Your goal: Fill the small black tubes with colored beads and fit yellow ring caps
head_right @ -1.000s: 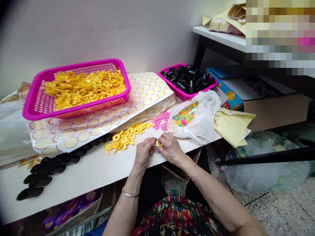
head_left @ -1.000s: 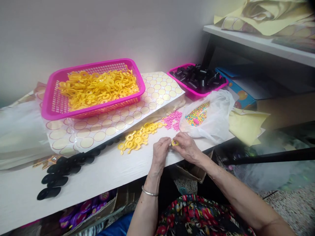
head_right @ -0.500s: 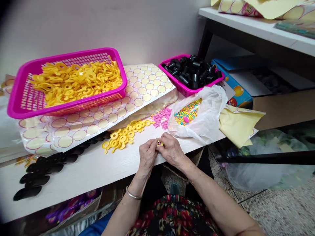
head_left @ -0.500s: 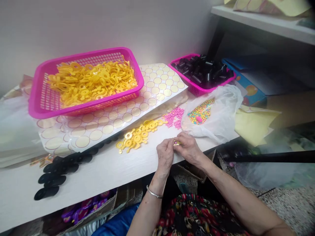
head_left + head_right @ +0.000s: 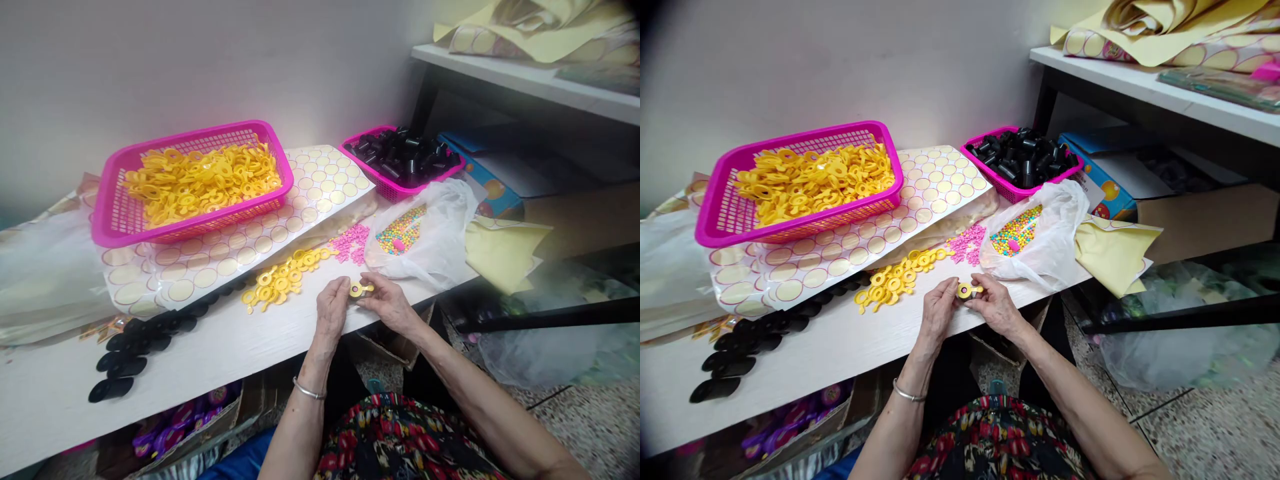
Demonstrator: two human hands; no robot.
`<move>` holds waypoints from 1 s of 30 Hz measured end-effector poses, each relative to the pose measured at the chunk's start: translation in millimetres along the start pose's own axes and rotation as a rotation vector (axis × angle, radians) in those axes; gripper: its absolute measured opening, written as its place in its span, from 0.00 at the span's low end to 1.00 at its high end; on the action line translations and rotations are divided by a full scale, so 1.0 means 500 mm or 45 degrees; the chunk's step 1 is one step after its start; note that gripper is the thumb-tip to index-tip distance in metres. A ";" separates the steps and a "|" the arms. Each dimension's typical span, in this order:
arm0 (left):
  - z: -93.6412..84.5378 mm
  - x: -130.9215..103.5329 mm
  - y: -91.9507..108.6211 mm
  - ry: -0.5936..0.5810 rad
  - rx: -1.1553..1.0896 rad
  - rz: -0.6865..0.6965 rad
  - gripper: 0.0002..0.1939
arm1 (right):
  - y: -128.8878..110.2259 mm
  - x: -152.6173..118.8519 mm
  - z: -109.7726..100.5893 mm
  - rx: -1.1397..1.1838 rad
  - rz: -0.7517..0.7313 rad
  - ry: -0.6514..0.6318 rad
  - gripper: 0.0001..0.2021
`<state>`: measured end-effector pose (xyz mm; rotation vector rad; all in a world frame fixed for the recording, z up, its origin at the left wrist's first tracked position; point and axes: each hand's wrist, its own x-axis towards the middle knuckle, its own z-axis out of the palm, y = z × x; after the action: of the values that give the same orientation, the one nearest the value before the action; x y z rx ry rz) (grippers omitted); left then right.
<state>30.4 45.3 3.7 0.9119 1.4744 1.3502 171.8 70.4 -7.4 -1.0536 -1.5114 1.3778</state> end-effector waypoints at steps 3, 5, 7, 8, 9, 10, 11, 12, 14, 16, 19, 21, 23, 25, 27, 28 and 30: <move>-0.012 0.003 -0.009 -0.141 0.198 0.176 0.26 | -0.002 -0.006 -0.003 0.117 0.055 -0.017 0.20; -0.013 0.005 -0.018 -0.185 0.349 0.274 0.29 | -0.008 -0.009 -0.004 0.175 0.101 -0.026 0.16; -0.010 0.004 -0.024 -0.167 0.469 0.333 0.23 | -0.014 -0.013 -0.007 0.254 0.152 -0.012 0.14; -0.007 0.001 -0.023 -0.165 0.492 0.347 0.19 | -0.017 -0.016 -0.009 0.297 0.167 0.000 0.13; -0.004 -0.004 -0.020 -0.179 0.487 0.357 0.17 | -0.020 -0.019 -0.013 0.341 0.174 0.014 0.12; -0.001 -0.010 -0.015 -0.202 0.456 0.365 0.15 | -0.023 -0.023 -0.017 0.392 0.171 0.024 0.11; 0.001 -0.018 -0.007 -0.230 0.408 0.375 0.15 | -0.026 -0.026 -0.024 0.453 0.165 0.021 0.10; 0.002 -0.028 0.001 -0.264 0.360 0.387 0.15 | -0.029 -0.030 -0.030 0.519 0.160 0.005 0.10; 0.002 -0.048 0.020 -0.326 0.286 0.432 0.14 | -0.036 -0.036 -0.045 0.650 0.169 -0.087 0.16; 0.001 -0.066 0.037 -0.368 0.266 0.510 0.14 | -0.044 -0.042 -0.058 0.746 0.220 -0.249 0.22; 0.003 -0.084 0.057 -0.429 0.394 0.697 0.11 | -0.055 -0.050 -0.068 0.793 0.344 -0.495 0.30; 0.008 -0.091 0.065 -0.500 0.557 0.826 0.08 | -0.061 -0.054 -0.070 0.760 0.389 -0.556 0.33; 0.015 -0.096 0.067 -0.544 0.681 0.928 0.09 | -0.067 -0.057 -0.070 0.686 0.407 -0.563 0.33; 0.021 -0.100 0.064 -0.537 0.736 0.991 0.08 | -0.074 -0.059 -0.070 0.608 0.411 -0.569 0.31; 0.026 -0.104 0.058 -0.523 0.754 1.016 0.07 | -0.080 -0.062 -0.070 0.558 0.399 -0.590 0.29; 0.028 -0.106 0.055 -0.515 0.765 1.016 0.07 | -0.082 -0.064 -0.070 0.547 0.390 -0.590 0.29; 0.030 -0.109 0.048 -0.506 0.787 1.006 0.07 | -0.081 -0.069 -0.066 0.555 0.377 -0.556 0.27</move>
<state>60.6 2.0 35.1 2.1923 1.2617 1.1101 212.0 45.8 34.3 -0.7464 -1.2819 2.1387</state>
